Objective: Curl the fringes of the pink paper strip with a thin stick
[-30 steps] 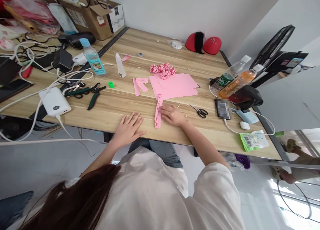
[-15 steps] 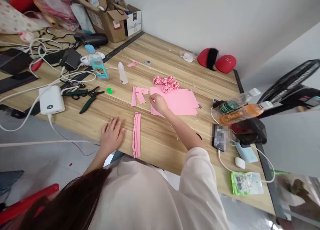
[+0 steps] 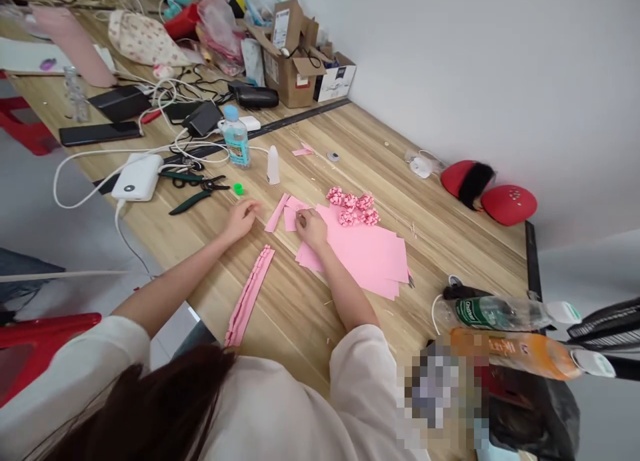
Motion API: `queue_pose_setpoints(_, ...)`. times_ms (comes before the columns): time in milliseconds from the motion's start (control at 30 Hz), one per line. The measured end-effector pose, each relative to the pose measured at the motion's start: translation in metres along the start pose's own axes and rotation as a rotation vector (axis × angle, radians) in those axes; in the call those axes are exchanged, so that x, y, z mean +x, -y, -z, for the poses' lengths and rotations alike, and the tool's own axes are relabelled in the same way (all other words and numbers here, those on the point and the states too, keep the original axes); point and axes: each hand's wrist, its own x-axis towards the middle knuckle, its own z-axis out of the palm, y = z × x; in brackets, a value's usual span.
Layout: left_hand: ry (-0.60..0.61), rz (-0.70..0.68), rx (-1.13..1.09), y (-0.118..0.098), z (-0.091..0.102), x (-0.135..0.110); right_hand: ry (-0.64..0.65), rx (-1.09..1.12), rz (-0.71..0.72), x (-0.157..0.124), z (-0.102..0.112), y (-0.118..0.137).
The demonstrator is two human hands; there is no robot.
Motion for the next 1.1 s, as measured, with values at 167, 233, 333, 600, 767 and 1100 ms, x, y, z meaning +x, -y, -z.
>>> queue_pose_setpoints(167,0.013,-0.074,-0.036,-0.016,-0.031,0.039,-0.011,0.022,0.001,0.002,-0.005,-0.008)
queue_pose_setpoints(233,0.056,-0.119,-0.025,-0.014,-0.035,0.044,-0.023,0.023,-0.01,0.001,-0.005,-0.009)
queue_pose_setpoints(333,0.143,-0.208,0.005,-0.009,-0.033,0.051,-0.063,0.023,-0.048,0.001,-0.005,-0.007)
queue_pose_setpoints(600,0.278,-0.352,0.117,-0.01,-0.033,0.081,-0.143,0.012,-0.143,0.008,-0.012,-0.001)
queue_pose_setpoints(767,0.291,-0.347,0.131,-0.012,-0.032,0.081,-0.154,-0.004,-0.192,0.01,-0.014,0.0)
queue_pose_setpoints(1100,0.266,-0.33,0.081,-0.012,-0.035,0.083,-0.026,-0.021,-0.418,0.032,-0.005,-0.007)
